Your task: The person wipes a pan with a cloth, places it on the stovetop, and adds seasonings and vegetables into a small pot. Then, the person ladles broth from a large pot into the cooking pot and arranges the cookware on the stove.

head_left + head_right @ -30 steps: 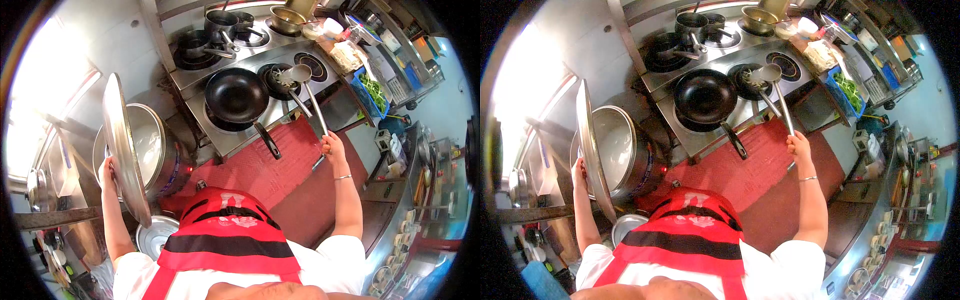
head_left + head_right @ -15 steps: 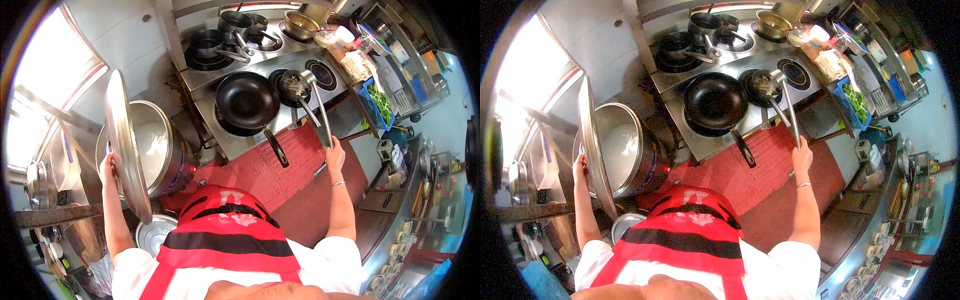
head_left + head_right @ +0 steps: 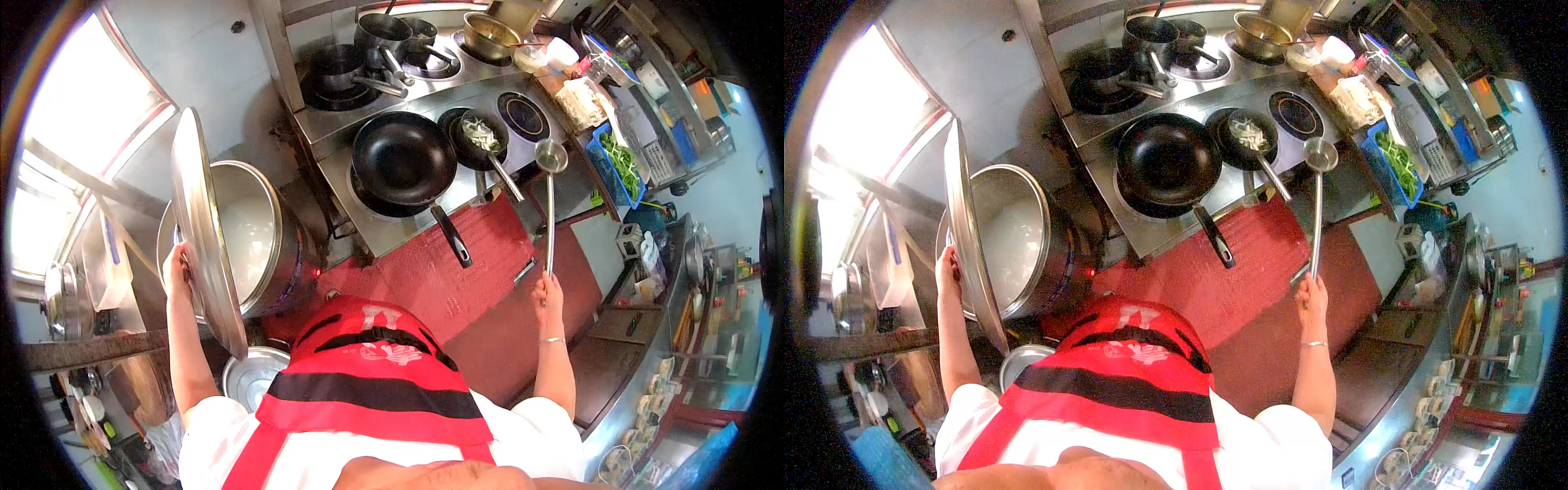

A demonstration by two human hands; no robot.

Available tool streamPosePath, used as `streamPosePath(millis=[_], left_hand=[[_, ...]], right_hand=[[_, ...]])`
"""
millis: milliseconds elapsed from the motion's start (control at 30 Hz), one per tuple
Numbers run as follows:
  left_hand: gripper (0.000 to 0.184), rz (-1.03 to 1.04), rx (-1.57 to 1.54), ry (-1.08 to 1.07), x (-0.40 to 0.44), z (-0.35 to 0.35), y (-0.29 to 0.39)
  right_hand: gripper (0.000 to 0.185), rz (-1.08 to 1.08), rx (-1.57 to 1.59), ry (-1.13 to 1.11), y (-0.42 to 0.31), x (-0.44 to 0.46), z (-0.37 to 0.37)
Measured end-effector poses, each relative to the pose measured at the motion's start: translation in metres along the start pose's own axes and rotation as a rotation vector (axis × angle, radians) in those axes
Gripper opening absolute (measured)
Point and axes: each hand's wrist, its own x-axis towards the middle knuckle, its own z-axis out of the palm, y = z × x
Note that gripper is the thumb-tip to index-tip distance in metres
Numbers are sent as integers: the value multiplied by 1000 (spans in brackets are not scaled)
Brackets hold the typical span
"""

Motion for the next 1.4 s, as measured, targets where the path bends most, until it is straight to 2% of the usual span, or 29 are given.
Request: streamPosePath(millis=[133, 200, 267, 300, 333, 367, 433, 467, 533, 633, 667, 700, 767, 833, 867, 967, 1067, 1167, 1233, 1267, 1300, 1333, 1367, 1400], left_hand=[[16, 3, 25, -28, -21, 5, 4], [15, 12, -27, -6, -33, 6, 2], [16, -3, -12, -34, -49, 0, 2], [17, 3, -19, -54, -44, -6, -4], [19, 0, -41, 25, -63, 5, 0], [20, 0, -27, 65, -67, 1, -3], [21, 1, -32, 20, -70, -11, -12], [21, -5, -92, 8, -69, -15, -18], [20, 25, -76, 29, -87, -17, -18], [18, 39, -93, 2, -98, -29, -20], [18, 62, -79, 67, -118, -22, -9], [20, 14, -157, 0, -92, -40, -24], [21, 50, -212, -108, -80, -57, -28], [20, 51, -237, -118, -86, -69, -20], [19, 50, -276, -134, -99, -70, -12], [19, 23, -372, -115, -125, -72, 16], [26, 4, -562, -292, -135, -86, 29], [30, 42, -601, -294, -127, -99, 35], [30, 46, -583, -303, -106, -112, 32], [31, 50, -562, -319, -93, -117, 29], [31, 53, -542, -334, -84, -123, 28], [32, 39, -575, -295, -85, -121, 34], [30, 32, -609, -255, -88, -122, 41], [28, 26, -590, -284, -73, -130, 36]], right_hand=[[13, 13, -504, 198, 30, -38, -74], [18, 146, -789, 193, 38, -57, -105], [19, 317, -830, 248, 50, -78, -117], [19, 368, -844, 208, 64, -81, -132], [21, 499, -796, 118, 58, -94, -119], [21, 505, -811, 102, 62, -98, -117], [22, 709, -740, -85, 65, -102, -118], [22, 717, -758, -103, 67, -100, -119], [33, 923, -524, -387, 72, -93, -112], [37, 930, -641, -461, 68, -105, -67], [37, 939, -657, -481, 68, -107, -57], [38, 943, -640, -537, 69, -109, -46], [39, 945, -636, -605, 67, -115, -20], [43, 901, -599, -767, 64, -128, 19], [43, 900, -606, -773, 62, -137, 44], [45, 530, -796, -839, 73, -155, 128], [39, 136, -1013, -1017, 104, -149, 213], [42, -193, -1136, -1127, 164, -143, 306], [44, -407, -1205, -1152, 235, -116, 354], [40, -414, -1257, -1126, 244, -129, 387], [35, -591, -1347, -1101, 262, -132, 411], [31, -566, -1478, -1075, 274, -142, 437], [31, -564, -1481, -1091, 287, -146, 456], [31, -564, -1608, -1077, 302, -149, 472]])
